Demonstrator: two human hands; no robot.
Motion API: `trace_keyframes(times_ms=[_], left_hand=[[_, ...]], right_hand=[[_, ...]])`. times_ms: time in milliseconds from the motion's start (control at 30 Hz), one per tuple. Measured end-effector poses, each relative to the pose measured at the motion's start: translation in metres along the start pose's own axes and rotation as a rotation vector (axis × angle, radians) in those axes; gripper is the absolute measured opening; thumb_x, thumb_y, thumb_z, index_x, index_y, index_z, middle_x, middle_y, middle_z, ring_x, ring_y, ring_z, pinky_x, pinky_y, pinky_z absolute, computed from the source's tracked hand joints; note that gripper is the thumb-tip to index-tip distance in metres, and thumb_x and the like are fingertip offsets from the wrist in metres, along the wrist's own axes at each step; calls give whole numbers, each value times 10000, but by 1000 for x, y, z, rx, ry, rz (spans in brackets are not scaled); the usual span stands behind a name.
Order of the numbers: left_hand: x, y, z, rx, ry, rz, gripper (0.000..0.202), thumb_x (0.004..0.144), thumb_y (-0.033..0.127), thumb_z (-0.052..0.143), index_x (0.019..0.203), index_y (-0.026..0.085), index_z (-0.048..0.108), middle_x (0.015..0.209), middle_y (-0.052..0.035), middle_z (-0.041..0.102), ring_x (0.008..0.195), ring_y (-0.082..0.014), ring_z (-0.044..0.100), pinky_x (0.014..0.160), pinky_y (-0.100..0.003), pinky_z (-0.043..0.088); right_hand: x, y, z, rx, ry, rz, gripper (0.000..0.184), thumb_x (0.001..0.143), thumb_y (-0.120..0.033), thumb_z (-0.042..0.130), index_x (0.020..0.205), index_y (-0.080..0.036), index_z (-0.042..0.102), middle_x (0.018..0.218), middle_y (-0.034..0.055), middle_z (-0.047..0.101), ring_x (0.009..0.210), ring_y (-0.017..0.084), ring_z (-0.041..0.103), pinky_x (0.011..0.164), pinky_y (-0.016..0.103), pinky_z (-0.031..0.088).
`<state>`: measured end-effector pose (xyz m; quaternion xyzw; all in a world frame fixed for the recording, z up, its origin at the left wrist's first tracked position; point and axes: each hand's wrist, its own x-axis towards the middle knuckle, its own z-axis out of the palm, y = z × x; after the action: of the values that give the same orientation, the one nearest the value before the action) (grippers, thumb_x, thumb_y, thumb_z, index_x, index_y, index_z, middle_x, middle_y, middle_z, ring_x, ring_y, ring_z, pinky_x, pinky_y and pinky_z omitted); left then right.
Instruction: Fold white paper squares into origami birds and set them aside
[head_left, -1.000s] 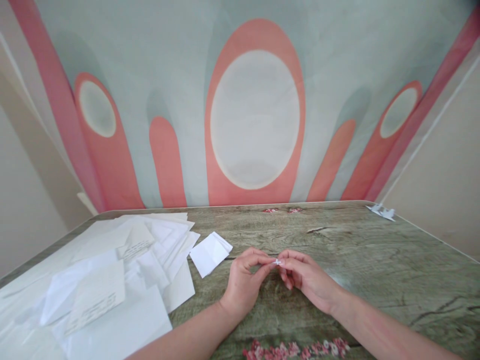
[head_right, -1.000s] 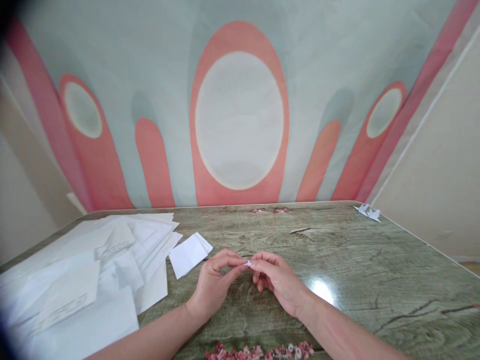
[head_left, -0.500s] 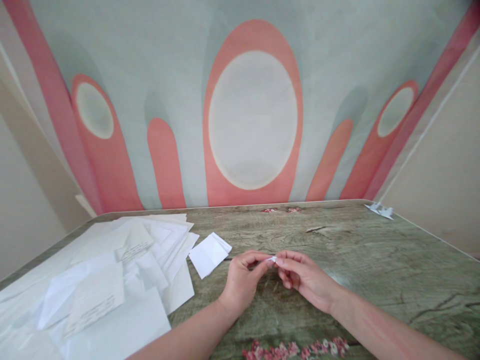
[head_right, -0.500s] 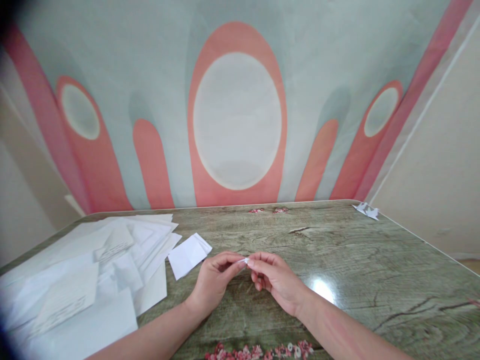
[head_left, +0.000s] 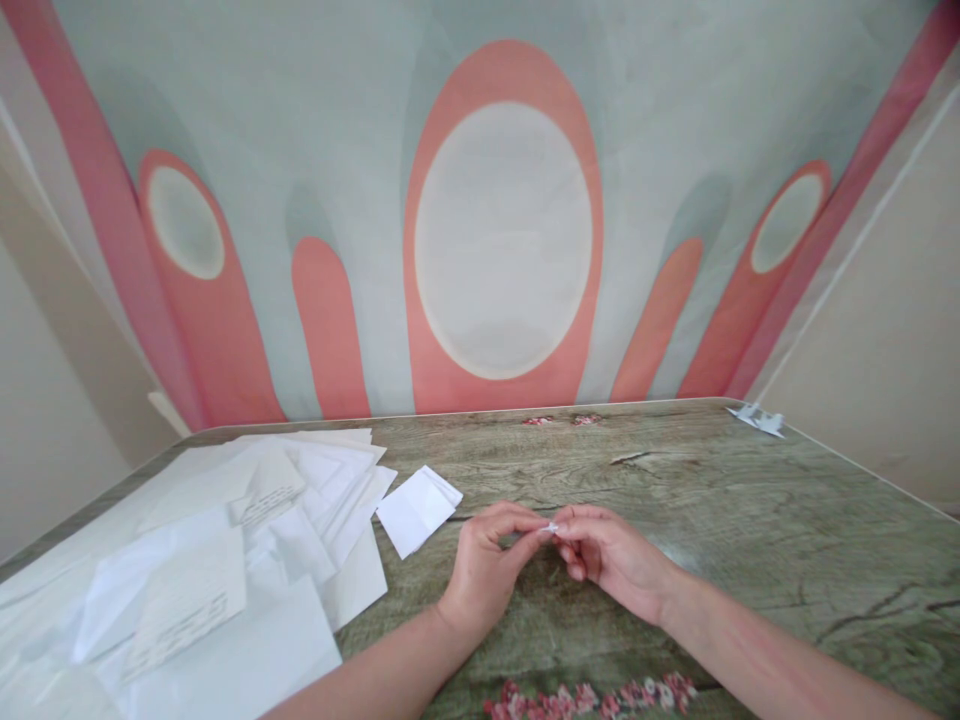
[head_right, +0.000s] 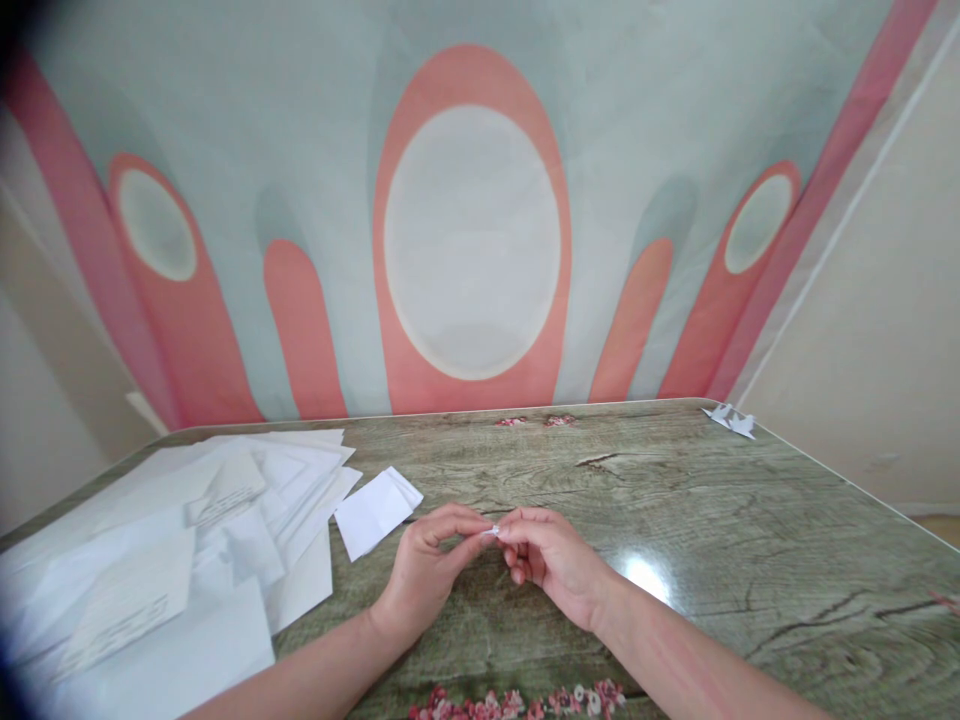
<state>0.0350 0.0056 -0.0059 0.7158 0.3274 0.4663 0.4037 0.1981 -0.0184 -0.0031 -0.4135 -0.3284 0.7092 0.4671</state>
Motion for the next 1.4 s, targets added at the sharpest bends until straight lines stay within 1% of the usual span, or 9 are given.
trace_keyframes(times_ms=[200,367,533,700,967,1100,1233,1333,1400], left_hand=[[-1,1,0,-2,-12,8,88,759,245,643,756,200,719,761,-44,678,737,-155,616,721,-255,474],[0,2,0,0,-13,24,96,770,248,633,757,197,713,757,-41,676,732,-150,614,720,-249,470],[1,3,0,13,-5,1,105,774,250,625,750,187,706,756,-39,676,735,-148,611,731,-251,462],[2,0,1,-15,17,-70,134,764,284,628,743,169,694,753,-46,668,725,-157,596,721,-259,459],[1,-10,3,-141,15,-190,191,746,341,635,751,153,672,749,-39,635,714,-145,552,702,-243,439],[1,-6,5,-238,-5,-257,212,742,351,639,744,139,650,708,-17,610,677,-123,522,677,-226,421],[1,-1,6,-342,-14,-315,224,735,356,646,746,133,636,669,7,590,636,-100,495,648,-209,397],[2,0,5,-395,-13,-352,247,714,372,664,750,130,636,688,-2,601,644,-103,500,654,-214,396],[3,1,4,-428,-15,-366,257,708,377,669,761,127,638,718,-14,609,662,-109,507,672,-223,401]], right_hand=[[-1,0,1,-21,1,-8,129,643,-228,687,635,-133,600,497,-43,503,453,52,424,421,170,322],[-1,-2,0,-18,-17,7,146,630,-235,706,633,-133,602,517,-45,508,467,53,428,422,172,322],[-1,-3,-1,-3,-37,-9,158,624,-249,721,645,-134,615,541,-44,517,474,52,432,431,179,327],[0,0,1,-16,12,-52,162,623,-264,729,660,-140,632,517,-46,507,465,53,417,439,183,320],[0,3,4,-69,36,-101,180,649,-305,710,660,-149,621,500,-47,493,453,61,395,443,197,303],[-1,4,4,-100,46,-123,184,660,-309,695,644,-156,594,497,-51,491,450,63,388,442,198,293],[-2,6,6,-155,59,-176,184,697,-306,663,637,-156,575,496,-51,475,460,66,381,447,198,292],[-3,6,8,-237,84,-246,195,719,-329,645,655,-162,567,515,-46,469,479,78,394,454,205,310],[-3,5,9,-317,104,-303,185,731,-344,633,707,-170,576,534,-44,467,497,89,413,462,211,328]])
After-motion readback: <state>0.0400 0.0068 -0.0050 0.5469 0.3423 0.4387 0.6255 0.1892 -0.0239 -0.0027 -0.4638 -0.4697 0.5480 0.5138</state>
